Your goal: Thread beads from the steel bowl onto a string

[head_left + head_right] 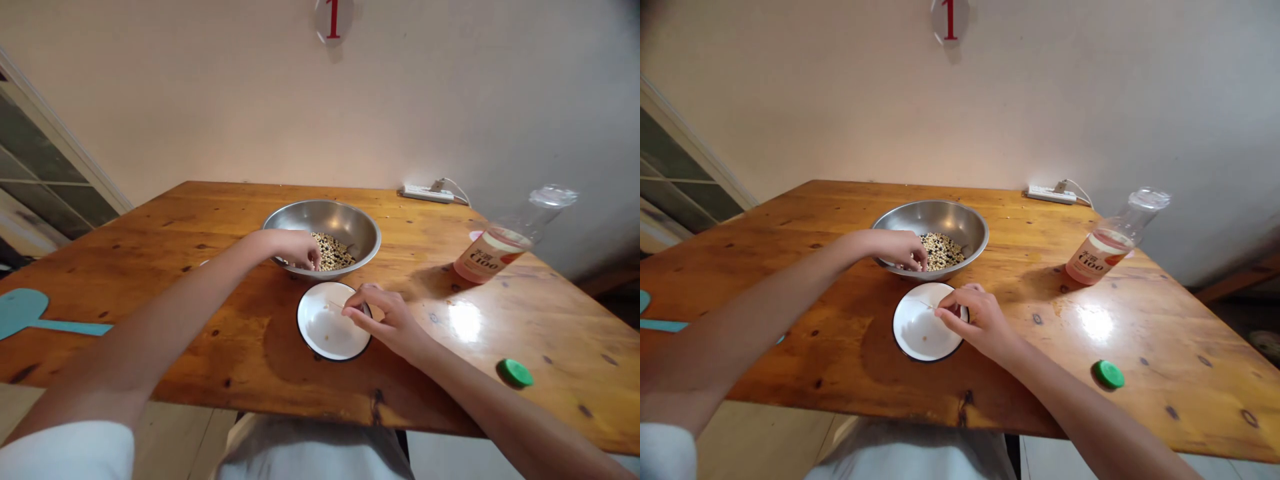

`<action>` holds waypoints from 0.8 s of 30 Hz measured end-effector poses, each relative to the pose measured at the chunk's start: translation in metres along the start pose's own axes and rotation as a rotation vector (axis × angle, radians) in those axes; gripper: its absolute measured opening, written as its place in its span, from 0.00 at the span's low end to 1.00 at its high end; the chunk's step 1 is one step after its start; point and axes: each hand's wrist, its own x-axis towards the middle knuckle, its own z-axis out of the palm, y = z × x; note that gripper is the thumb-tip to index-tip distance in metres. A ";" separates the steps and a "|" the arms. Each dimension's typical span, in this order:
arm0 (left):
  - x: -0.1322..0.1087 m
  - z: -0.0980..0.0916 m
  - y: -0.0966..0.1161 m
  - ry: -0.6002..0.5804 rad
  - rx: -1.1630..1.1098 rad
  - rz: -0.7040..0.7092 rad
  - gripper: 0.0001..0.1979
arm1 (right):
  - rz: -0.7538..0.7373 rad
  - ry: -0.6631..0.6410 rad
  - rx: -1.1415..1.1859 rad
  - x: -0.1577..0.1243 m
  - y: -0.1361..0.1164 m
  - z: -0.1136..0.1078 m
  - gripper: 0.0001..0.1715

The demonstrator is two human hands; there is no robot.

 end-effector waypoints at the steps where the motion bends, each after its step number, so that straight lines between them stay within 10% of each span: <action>1: -0.001 -0.002 0.001 -0.006 -0.010 -0.012 0.10 | -0.004 0.001 0.000 0.000 0.000 0.000 0.15; 24: -0.010 -0.002 -0.003 0.427 0.111 0.162 0.09 | 0.007 -0.008 -0.004 0.000 -0.001 0.001 0.16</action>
